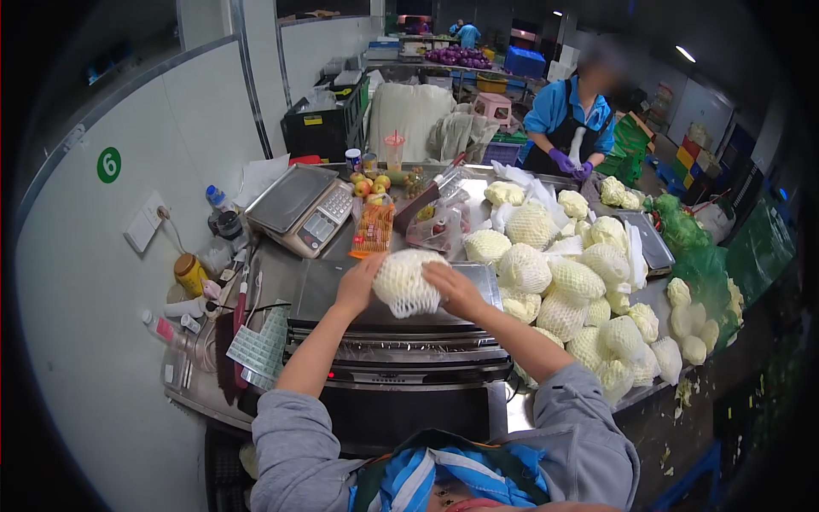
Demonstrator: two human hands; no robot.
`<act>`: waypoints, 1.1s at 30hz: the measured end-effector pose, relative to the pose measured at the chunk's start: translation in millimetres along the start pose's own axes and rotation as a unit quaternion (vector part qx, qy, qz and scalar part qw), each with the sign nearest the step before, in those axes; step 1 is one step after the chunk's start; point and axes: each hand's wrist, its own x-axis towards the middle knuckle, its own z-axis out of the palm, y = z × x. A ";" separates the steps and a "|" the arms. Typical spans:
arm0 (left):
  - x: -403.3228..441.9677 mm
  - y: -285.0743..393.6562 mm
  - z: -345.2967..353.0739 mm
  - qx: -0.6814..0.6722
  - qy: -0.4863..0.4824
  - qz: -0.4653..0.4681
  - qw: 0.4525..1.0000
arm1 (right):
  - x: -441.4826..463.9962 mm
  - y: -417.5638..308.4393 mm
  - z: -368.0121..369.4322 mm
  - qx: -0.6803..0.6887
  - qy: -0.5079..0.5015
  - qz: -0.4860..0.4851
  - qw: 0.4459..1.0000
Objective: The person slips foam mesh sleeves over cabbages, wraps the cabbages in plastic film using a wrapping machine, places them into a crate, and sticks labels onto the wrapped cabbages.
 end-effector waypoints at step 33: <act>21.6 59.3 -89.1 -0.512 0.305 -0.228 0.770 | 35.4 -18.9 -87.1 0.511 0.315 0.354 0.717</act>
